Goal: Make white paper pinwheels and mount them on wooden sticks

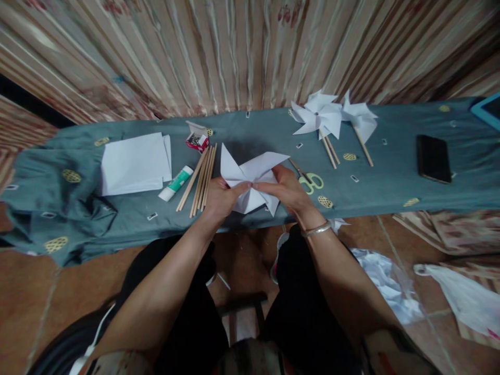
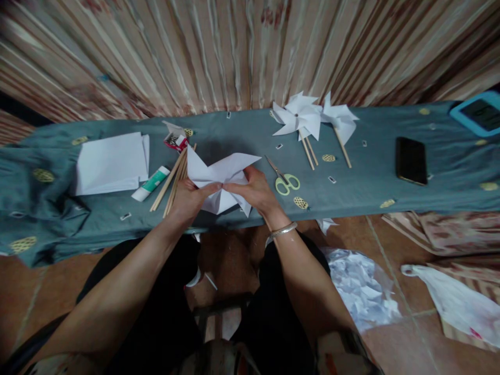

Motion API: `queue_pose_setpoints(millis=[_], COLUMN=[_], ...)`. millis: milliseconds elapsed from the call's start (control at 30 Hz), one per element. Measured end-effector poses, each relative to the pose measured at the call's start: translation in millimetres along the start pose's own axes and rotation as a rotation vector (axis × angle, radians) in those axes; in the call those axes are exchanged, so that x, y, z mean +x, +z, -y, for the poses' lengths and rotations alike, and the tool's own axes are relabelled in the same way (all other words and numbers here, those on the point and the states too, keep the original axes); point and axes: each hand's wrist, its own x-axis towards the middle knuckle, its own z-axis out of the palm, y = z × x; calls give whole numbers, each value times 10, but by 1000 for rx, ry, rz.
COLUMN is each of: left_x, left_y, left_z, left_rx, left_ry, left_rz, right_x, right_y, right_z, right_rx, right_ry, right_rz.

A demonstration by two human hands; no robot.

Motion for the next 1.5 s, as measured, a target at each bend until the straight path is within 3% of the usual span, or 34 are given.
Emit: queue_pose_setpoints(millis=[467, 967, 1100, 1300, 1500], left_x=[-33, -8, -14, 11, 63], left_y=[-86, -128, -122, -173, -496], left_z=[-79, -58, -101, -114, -391], left_rx=[140, 90, 49, -80, -290], left_ry=[90, -16, -35, -16, 63], left_rz=[33, 22, 21, -103, -303], right_x=[13, 15, 16, 30, 70], right_y=[118, 139, 116, 20, 4], right_z=[-61, -95, -49, 1, -160], right_rx=[21, -33, 59, 194, 58], right_ry=[56, 68, 86, 71, -28], right_rz=[-11, -25, 3, -172, -256])
